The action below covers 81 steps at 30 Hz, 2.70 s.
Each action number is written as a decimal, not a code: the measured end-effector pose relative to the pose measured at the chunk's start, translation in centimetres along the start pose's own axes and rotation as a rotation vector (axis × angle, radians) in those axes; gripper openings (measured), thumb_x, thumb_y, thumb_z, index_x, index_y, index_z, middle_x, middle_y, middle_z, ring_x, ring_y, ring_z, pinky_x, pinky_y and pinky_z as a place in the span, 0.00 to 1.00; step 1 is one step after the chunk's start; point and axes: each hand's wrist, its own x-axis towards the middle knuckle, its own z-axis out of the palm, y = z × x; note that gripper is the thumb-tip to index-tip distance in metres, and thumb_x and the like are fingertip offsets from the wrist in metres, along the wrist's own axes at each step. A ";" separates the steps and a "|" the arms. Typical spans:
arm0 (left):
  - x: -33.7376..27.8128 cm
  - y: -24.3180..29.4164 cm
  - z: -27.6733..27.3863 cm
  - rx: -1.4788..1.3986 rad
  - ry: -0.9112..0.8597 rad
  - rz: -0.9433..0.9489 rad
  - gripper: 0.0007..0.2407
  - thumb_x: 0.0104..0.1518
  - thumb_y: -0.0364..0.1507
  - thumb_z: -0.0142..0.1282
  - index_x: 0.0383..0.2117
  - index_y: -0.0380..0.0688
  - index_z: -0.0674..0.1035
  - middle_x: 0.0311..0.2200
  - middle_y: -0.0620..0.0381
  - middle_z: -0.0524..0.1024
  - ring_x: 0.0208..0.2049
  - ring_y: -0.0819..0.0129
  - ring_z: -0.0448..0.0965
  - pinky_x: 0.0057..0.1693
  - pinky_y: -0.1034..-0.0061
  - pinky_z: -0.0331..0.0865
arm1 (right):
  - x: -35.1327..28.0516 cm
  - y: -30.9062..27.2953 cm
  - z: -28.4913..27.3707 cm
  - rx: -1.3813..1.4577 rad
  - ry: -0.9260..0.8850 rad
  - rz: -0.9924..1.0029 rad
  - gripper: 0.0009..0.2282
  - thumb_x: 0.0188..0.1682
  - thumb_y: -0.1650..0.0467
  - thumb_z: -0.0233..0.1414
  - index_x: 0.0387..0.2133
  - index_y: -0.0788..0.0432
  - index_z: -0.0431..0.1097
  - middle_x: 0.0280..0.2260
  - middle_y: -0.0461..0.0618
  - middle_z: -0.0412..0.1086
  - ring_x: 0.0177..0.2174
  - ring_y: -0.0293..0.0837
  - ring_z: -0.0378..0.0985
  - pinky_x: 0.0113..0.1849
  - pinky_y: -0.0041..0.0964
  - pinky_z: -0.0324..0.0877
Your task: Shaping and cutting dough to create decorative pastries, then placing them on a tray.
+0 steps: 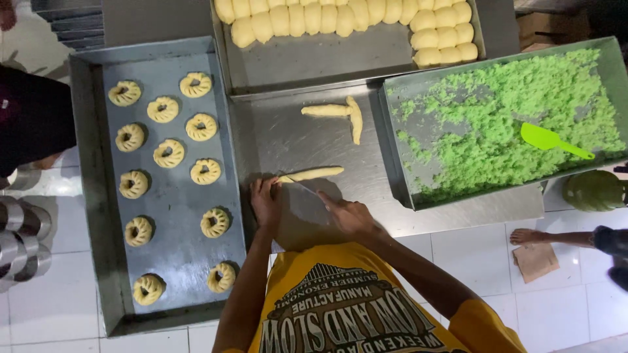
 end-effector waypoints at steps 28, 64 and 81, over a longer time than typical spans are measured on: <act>0.5 2.4 -1.5 -0.111 -0.006 0.031 0.21 0.59 0.35 0.61 0.56 0.40 0.75 0.48 0.39 0.70 0.49 0.41 0.72 0.53 0.53 0.68 | -0.2 0.8 -1.7 0.074 -0.229 0.189 0.29 0.59 0.68 0.38 0.73 0.44 0.35 0.27 0.56 0.74 0.18 0.46 0.73 0.21 0.42 0.76; 0.8 4.1 2.2 0.119 -0.038 0.211 0.19 0.52 0.38 0.66 0.49 0.46 0.82 0.49 0.53 0.74 0.54 0.52 0.70 0.61 0.50 0.55 | -2.7 1.7 -3.6 0.272 0.212 0.026 0.24 0.56 0.66 0.46 0.68 0.47 0.56 0.31 0.55 0.79 0.23 0.53 0.81 0.28 0.46 0.76; 0.4 3.9 2.4 0.109 -0.011 0.256 0.14 0.54 0.35 0.63 0.45 0.48 0.83 0.51 0.56 0.75 0.55 0.51 0.69 0.66 0.48 0.56 | -3.6 2.6 -3.8 0.308 0.171 0.070 0.24 0.57 0.69 0.49 0.68 0.47 0.57 0.19 0.52 0.73 0.17 0.48 0.76 0.23 0.46 0.71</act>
